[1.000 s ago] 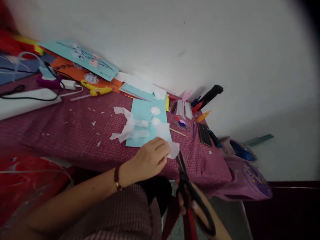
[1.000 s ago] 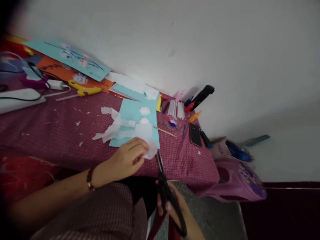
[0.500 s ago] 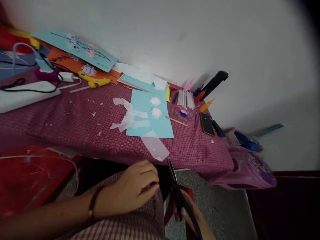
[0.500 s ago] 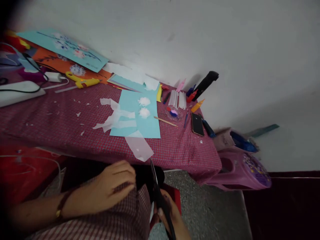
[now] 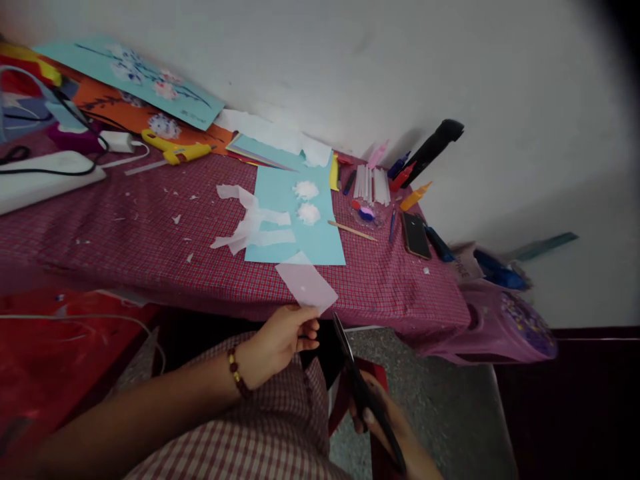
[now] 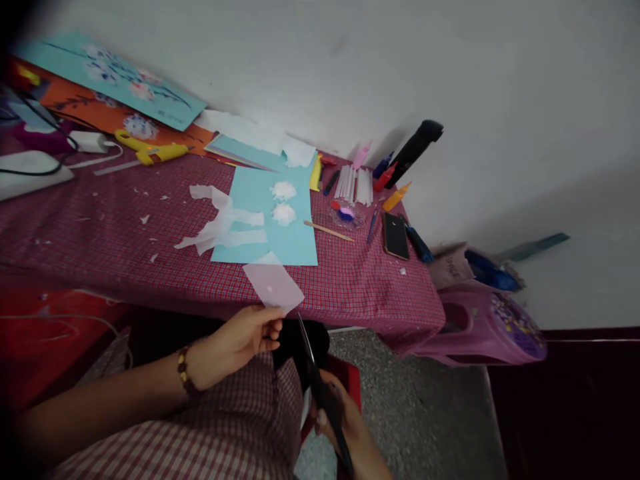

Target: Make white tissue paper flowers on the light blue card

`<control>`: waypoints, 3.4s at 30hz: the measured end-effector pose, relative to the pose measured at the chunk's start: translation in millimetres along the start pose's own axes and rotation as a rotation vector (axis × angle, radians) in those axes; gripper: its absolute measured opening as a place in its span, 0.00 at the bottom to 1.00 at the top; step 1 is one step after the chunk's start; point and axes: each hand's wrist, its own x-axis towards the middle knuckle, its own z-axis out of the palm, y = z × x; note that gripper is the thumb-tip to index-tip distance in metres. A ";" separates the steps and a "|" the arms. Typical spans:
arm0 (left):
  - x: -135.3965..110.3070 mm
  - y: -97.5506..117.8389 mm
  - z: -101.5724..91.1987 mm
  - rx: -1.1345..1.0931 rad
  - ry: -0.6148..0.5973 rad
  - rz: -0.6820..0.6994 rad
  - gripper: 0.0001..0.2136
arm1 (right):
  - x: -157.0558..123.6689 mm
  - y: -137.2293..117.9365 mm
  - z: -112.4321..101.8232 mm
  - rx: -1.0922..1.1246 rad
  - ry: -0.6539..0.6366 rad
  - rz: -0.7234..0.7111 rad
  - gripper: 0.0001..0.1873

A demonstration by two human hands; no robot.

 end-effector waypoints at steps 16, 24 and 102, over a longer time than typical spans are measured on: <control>-9.0 -29.1 -27.7 0.162 -0.041 0.174 0.08 | -9.1 -18.6 3.8 0.016 -0.056 0.077 0.30; -6.9 -30.0 -10.5 0.198 -0.068 0.132 0.07 | -4.8 -22.7 12.4 -0.007 -0.002 0.078 0.32; 1.7 -26.7 -2.8 0.021 -0.020 0.355 0.09 | 9.8 -26.2 29.1 0.011 0.042 0.052 0.21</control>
